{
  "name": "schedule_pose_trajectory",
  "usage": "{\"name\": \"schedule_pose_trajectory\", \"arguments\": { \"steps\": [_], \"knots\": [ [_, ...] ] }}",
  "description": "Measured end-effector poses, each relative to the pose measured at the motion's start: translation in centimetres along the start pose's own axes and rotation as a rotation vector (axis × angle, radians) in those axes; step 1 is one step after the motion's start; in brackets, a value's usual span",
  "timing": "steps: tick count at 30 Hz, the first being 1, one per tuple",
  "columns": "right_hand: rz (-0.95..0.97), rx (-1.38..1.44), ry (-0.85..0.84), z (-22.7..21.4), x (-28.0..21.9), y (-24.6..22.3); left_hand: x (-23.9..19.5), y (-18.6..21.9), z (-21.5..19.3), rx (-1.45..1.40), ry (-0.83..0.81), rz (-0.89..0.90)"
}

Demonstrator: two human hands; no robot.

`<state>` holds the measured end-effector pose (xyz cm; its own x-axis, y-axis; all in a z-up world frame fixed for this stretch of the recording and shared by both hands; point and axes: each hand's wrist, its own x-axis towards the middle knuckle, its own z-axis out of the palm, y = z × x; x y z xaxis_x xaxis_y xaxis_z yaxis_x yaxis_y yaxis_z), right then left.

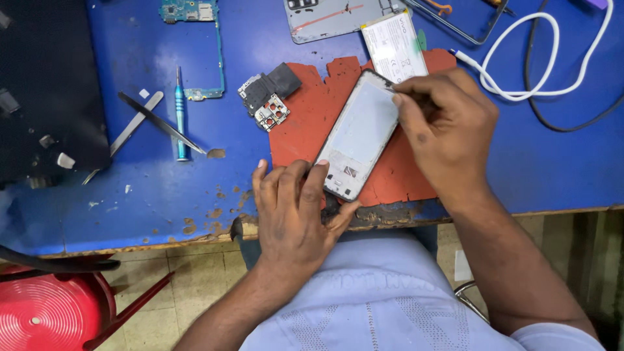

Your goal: The person disassembles a smartphone by prying open the back cover, removing the battery, and detaching internal components. They then scrape adhesive residue from the back cover using a small tool and a toothbrush, cleaning the surface thoroughly.

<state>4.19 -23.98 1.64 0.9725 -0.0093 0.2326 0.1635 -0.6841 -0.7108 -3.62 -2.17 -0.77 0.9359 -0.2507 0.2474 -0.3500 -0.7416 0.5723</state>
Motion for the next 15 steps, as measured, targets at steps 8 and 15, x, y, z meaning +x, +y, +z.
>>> {"name": "schedule_pose_trajectory", "arguments": {
  "steps": [8,15],
  "knots": [
    [-0.103,-0.111,-0.016,2.4,1.9,0.4,0.5,0.4,0.0,-0.005,-0.006,0.001],
    [-0.141,-0.134,-0.037,3.2,2.4,0.6,0.7,0.4,0.1,-0.023,-0.037,0.021]
  ]
}}
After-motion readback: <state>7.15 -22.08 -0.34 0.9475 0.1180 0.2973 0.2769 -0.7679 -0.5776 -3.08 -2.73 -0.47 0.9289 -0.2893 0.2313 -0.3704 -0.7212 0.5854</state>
